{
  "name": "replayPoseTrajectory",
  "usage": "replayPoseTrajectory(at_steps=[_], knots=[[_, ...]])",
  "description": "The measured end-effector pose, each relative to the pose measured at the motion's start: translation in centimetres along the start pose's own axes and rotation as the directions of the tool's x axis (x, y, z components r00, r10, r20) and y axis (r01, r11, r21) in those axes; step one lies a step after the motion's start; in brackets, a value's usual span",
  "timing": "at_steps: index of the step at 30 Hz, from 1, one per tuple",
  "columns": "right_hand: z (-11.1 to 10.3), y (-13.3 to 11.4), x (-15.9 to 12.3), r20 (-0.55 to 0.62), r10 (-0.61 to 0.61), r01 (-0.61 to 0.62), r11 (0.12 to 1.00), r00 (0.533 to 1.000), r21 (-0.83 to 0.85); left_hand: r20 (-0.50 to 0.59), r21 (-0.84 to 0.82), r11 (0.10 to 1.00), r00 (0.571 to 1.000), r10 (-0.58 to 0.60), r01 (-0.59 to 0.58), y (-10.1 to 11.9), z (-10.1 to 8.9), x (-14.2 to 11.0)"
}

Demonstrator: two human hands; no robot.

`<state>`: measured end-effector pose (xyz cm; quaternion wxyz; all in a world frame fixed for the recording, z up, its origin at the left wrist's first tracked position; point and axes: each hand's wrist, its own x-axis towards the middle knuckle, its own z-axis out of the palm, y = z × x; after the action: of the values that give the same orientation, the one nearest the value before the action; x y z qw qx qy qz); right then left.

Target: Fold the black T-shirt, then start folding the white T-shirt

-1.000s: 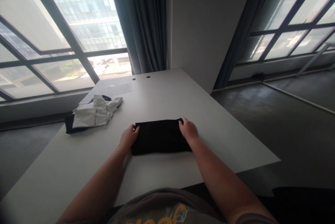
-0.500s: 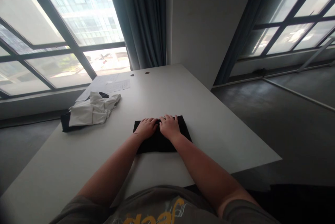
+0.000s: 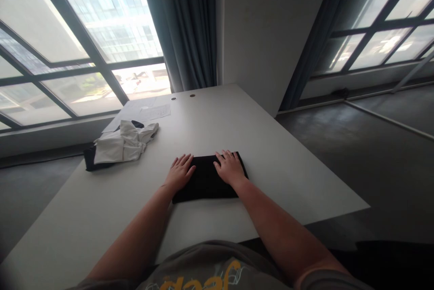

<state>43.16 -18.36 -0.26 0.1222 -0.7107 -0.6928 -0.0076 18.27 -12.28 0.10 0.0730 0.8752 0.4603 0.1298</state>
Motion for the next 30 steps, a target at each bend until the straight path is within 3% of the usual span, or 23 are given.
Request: replayPoseTrajectory(at_steps=[3,7,10,13,17,24,30], knots=[[-0.1,0.5,-0.7,-0.045,0.021,-0.021,1.0,0.999,-0.004,-0.007,-0.026,0.999,1.0,-0.022,0.022,-1.3,0.3,-1.8],[-0.3,1.3,-2.9,-0.203,0.0,0.003,1.0,0.979,0.013,-0.086,-0.017,0.995,0.991,-0.1,0.099,-2.4,0.6,-5.4],[-0.4,2.1,-5.7,-0.311,-0.049,0.058,0.998,0.949,0.018,-0.142,-0.025,0.99,0.98,-0.138,0.136,-2.3,0.4,-8.3],[-0.7,3.3,-8.7,-0.364,-0.005,0.014,1.0,0.931,0.022,-0.162,-0.043,0.984,0.97,-0.178,0.174,-1.7,-0.3,-10.6],[-0.9,5.1,-11.6,-0.355,0.097,-0.072,0.994,0.93,0.083,-0.138,-0.122,0.981,0.976,-0.169,0.153,-1.3,-1.0,-12.1],[-1.6,6.5,-13.5,-0.274,0.09,0.034,0.907,0.958,0.419,-0.169,-0.319,0.947,0.981,-0.093,0.035,-2.6,-1.0,-12.5],[-2.8,6.9,-14.0,-0.24,0.075,0.069,0.839,0.968,0.539,-0.086,-0.383,0.921,0.991,-0.105,0.064,-2.9,-1.6,-12.7]])
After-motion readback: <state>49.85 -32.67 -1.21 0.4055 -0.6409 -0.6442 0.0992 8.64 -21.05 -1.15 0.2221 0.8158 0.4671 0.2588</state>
